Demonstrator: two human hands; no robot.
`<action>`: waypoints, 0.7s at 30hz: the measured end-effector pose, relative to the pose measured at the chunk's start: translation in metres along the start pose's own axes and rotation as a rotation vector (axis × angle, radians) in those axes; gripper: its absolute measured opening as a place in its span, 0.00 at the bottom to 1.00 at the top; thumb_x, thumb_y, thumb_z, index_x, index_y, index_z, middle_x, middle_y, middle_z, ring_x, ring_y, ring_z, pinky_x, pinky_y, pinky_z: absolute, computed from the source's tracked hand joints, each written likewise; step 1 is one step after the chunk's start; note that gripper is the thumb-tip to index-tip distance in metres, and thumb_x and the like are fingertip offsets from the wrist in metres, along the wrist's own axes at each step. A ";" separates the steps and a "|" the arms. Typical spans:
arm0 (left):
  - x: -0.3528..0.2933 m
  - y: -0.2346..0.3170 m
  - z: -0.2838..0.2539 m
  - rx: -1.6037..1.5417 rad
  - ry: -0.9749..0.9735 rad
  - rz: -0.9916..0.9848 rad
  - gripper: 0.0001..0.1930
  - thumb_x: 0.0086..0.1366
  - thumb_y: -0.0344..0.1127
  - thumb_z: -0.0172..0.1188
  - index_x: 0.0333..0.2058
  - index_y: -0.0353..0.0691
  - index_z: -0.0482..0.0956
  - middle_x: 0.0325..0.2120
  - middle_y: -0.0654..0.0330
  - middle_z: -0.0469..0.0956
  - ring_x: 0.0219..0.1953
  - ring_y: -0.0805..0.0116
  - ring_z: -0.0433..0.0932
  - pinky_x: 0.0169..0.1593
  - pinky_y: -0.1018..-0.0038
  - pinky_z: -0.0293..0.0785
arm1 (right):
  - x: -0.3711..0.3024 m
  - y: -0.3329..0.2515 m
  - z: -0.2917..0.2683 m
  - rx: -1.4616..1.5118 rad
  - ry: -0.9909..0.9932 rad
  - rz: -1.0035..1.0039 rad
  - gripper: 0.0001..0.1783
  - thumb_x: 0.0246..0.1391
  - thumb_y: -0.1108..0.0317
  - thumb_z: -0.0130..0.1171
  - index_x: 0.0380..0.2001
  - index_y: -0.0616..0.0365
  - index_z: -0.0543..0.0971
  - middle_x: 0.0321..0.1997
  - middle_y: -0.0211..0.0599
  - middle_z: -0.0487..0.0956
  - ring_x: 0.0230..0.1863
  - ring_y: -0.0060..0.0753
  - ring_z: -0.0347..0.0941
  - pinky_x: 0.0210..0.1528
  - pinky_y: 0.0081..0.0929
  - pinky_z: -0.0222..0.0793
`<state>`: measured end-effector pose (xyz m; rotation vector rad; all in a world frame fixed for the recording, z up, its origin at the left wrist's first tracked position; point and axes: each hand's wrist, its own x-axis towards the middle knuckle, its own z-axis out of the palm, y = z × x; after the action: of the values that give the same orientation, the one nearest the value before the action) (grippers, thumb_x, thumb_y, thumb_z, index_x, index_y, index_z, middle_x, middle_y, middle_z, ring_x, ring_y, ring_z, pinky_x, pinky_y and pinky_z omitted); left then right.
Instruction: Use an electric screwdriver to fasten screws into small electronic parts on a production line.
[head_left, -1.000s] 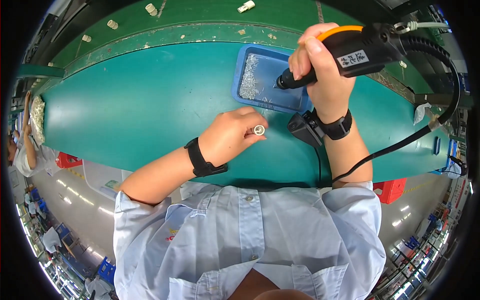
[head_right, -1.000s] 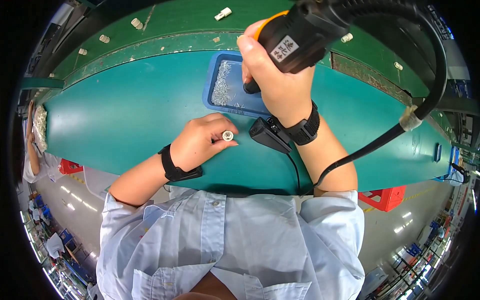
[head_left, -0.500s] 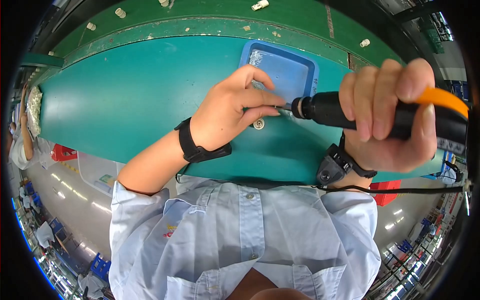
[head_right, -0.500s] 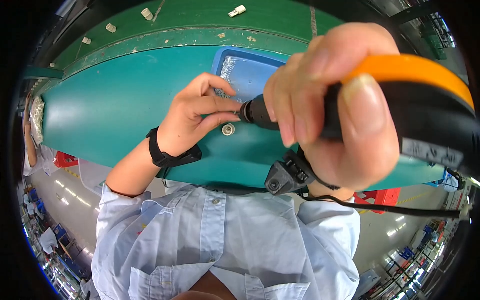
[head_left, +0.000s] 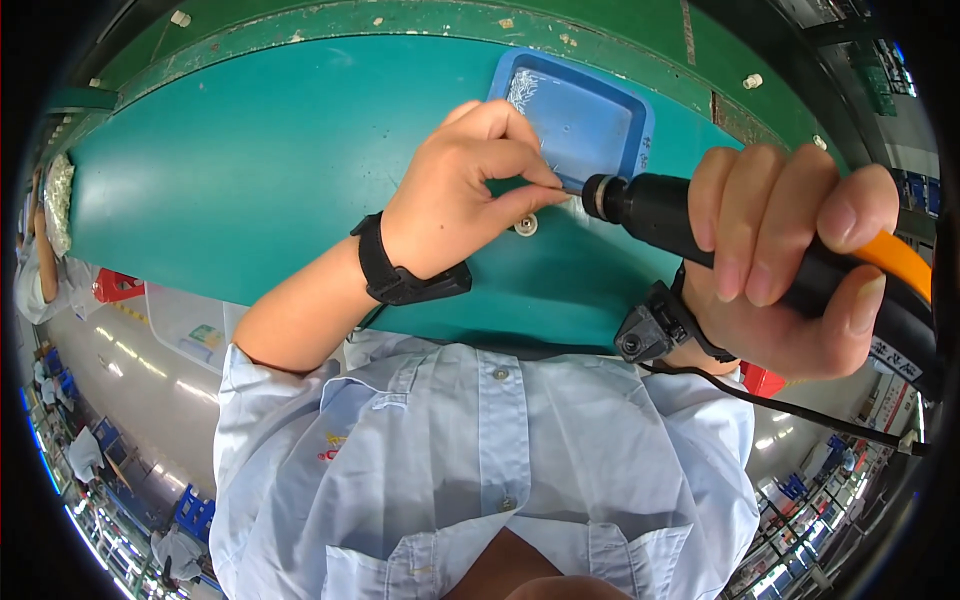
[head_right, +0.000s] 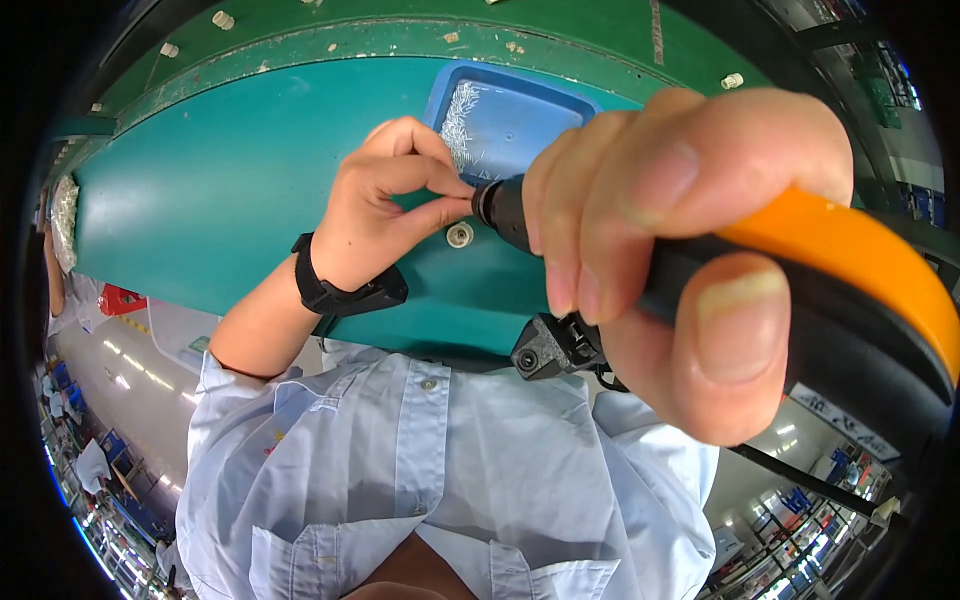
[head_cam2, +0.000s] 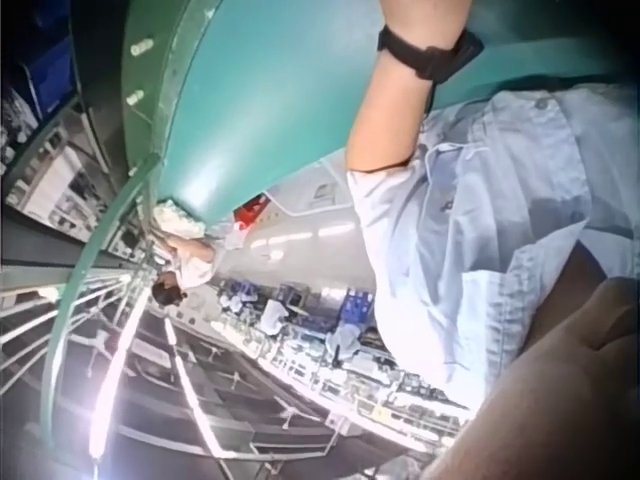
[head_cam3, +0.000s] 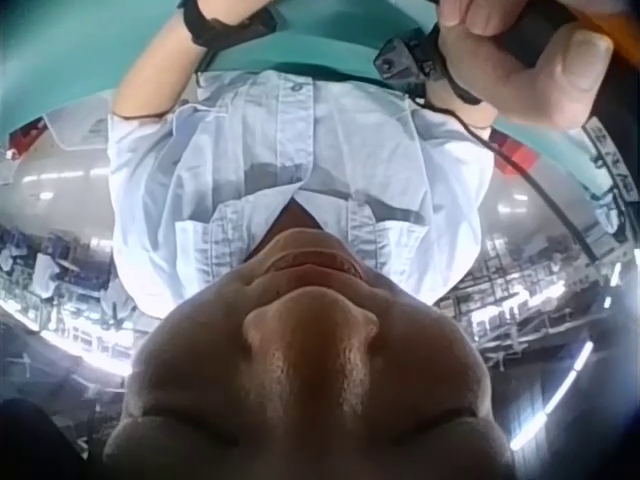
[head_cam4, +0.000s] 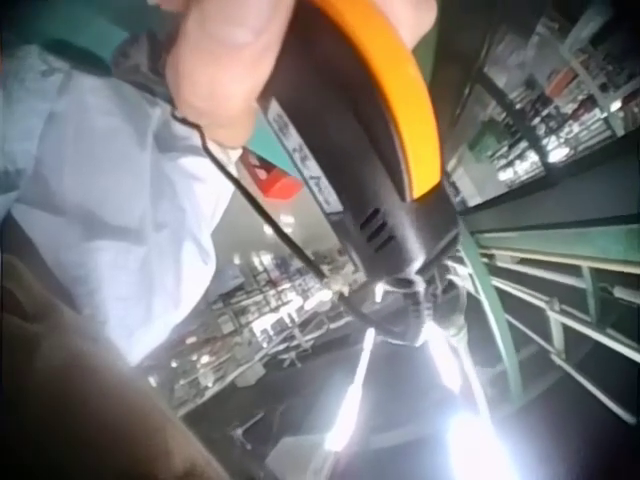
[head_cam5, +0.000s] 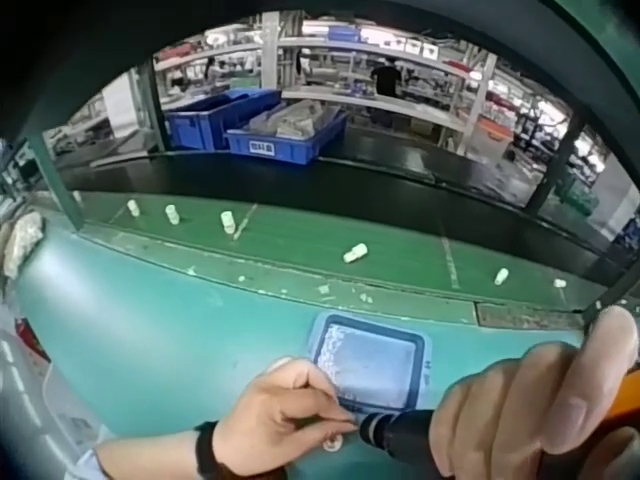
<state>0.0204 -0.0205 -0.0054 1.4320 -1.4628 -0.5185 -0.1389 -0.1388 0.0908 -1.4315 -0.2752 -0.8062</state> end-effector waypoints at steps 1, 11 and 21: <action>0.001 -0.001 -0.001 0.034 -0.005 0.018 0.08 0.47 0.29 0.69 0.30 0.41 0.83 0.28 0.63 0.73 0.37 0.64 0.72 0.41 0.71 0.69 | 0.001 0.001 -0.001 -0.007 -0.007 0.004 0.15 0.59 0.55 0.45 0.39 0.56 0.66 0.20 0.25 0.67 0.19 0.19 0.62 0.25 0.20 0.57; -0.023 -0.009 0.004 -0.123 -0.275 -0.192 0.17 0.47 0.29 0.68 0.38 0.37 0.78 0.32 0.61 0.77 0.33 0.63 0.76 0.38 0.71 0.74 | -0.015 0.007 -0.003 0.034 0.003 0.091 0.16 0.59 0.56 0.45 0.40 0.58 0.66 0.20 0.26 0.67 0.18 0.19 0.61 0.25 0.21 0.57; -0.029 -0.028 0.019 -0.372 -0.260 -0.351 0.08 0.52 0.27 0.66 0.31 0.35 0.77 0.25 0.59 0.79 0.24 0.72 0.77 0.30 0.76 0.73 | -0.015 0.013 0.026 -0.256 0.089 0.255 0.15 0.58 0.56 0.50 0.37 0.58 0.66 0.16 0.27 0.66 0.15 0.21 0.62 0.22 0.23 0.58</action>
<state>0.0132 -0.0055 -0.0466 1.3571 -1.2272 -1.1697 -0.1339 -0.1101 0.0754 -1.6254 0.0819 -0.7108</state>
